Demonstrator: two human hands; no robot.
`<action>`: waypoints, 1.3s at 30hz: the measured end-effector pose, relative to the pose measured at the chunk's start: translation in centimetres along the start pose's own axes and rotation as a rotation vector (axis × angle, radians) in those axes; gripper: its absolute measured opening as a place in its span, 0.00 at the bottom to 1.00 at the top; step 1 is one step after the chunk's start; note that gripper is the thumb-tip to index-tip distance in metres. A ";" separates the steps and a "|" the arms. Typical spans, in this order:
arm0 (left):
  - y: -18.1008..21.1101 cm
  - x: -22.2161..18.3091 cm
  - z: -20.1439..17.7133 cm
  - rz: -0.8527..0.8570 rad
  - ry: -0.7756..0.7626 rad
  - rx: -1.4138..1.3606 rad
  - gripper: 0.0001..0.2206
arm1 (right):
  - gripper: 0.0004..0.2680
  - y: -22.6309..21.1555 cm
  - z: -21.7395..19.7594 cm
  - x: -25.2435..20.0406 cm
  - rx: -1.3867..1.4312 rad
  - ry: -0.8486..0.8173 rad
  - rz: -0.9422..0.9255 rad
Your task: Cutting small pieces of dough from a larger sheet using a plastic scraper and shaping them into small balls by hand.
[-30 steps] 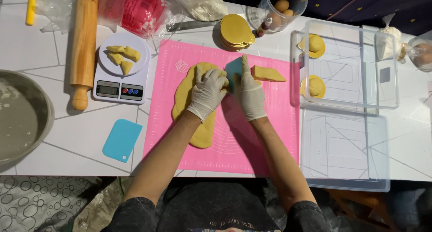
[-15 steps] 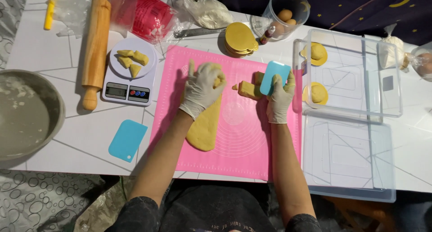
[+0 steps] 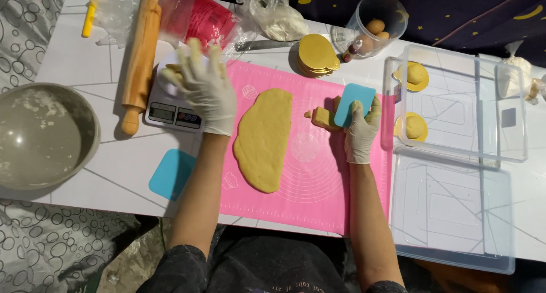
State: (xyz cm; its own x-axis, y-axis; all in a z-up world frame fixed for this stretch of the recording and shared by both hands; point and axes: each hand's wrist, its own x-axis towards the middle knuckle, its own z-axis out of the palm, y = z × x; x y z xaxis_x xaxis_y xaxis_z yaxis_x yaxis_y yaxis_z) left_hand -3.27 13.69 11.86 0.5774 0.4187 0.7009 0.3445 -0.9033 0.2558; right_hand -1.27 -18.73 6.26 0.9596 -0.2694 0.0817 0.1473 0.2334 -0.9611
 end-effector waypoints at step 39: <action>3.7 -8.5 8.0 0.188 -0.099 -0.422 0.12 | 0.13 -0.1 0.0 0.1 -0.058 0.055 -0.068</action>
State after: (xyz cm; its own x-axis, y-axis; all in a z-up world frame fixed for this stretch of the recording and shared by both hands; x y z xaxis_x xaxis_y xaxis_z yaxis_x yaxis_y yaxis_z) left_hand -0.94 7.52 1.56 0.6762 0.2323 0.6992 -0.0920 -0.9150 0.3929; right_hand -1.16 -18.73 6.33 0.9330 -0.3340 0.1342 0.1960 0.1586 -0.9677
